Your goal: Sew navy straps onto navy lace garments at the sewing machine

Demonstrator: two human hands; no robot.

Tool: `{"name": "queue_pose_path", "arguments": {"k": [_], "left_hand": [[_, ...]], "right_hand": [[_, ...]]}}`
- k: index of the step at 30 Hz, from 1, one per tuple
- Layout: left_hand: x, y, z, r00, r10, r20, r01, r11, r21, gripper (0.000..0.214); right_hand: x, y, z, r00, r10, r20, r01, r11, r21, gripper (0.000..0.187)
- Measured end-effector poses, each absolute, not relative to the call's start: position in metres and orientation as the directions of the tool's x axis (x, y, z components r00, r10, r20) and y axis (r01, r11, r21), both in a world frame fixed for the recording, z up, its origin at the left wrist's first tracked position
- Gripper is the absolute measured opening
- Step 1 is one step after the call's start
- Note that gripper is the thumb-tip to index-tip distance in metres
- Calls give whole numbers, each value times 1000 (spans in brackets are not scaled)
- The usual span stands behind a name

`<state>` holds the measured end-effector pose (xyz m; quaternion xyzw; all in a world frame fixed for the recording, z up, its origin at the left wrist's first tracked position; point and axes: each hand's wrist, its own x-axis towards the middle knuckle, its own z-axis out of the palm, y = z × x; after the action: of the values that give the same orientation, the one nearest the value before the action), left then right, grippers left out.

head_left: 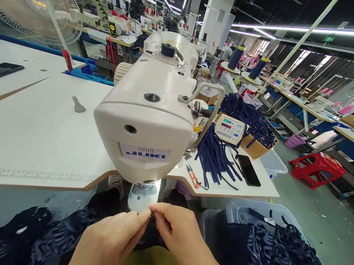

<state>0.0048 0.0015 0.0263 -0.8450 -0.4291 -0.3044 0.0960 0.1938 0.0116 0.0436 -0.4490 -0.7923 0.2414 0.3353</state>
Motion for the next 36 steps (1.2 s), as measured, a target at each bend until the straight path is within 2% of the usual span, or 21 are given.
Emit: {"name": "queue_pose_path", "arguments": {"k": [3,5,7,9,12,16,19,21,23,25,29,30,32,34,36], "left_hand": [[8,1,25,442,668,599,793,-603,87,25],[13,0,25,441,648,621,804,-592,47,27],[18,0,26,441,621,648,813,-583,6,28],[20,-1,24,438,607,663,817,-576,-13,28],[16,-2,20,451,605,657,788,-615,26,24],[5,-4,23,435,661,612,750,-642,160,22],[3,-4,32,412,774,480,748,-589,307,24],[3,-3,36,432,834,345,736,-546,400,23],[2,-2,34,464,851,245,725,-524,446,22],[-2,-1,26,458,861,221,750,-507,424,26],[-17,0,1,315,918,242,875,-380,299,39],[-18,0,-5,282,937,206,878,-338,338,41],[-17,0,-13,280,955,95,812,-289,507,43],[-8,0,-16,330,944,4,659,-233,716,41],[2,0,-16,346,937,-45,521,-152,840,37]], "right_hand": [[190,12,38,-296,885,359,555,465,-690,19],[187,13,36,-163,918,362,539,391,-746,18],[183,15,36,-27,945,327,486,298,-821,16],[182,17,36,20,959,284,434,248,-866,14],[187,17,39,-83,952,294,413,302,-859,16],[201,13,48,-355,884,303,449,446,-774,27],[206,8,50,-531,804,267,559,569,-603,19],[206,4,46,-579,771,266,629,629,-457,13],[206,2,40,-595,761,258,653,645,-396,15],[207,2,32,-568,786,245,643,609,-464,17],[210,8,13,-391,911,130,515,334,-789,17],[210,9,8,-353,932,86,453,251,-855,18],[207,11,0,-295,955,12,331,114,-937,23],[201,10,-7,-247,968,-41,216,13,-976,27],[193,8,-12,-206,975,-79,104,-59,-993,29]]}}
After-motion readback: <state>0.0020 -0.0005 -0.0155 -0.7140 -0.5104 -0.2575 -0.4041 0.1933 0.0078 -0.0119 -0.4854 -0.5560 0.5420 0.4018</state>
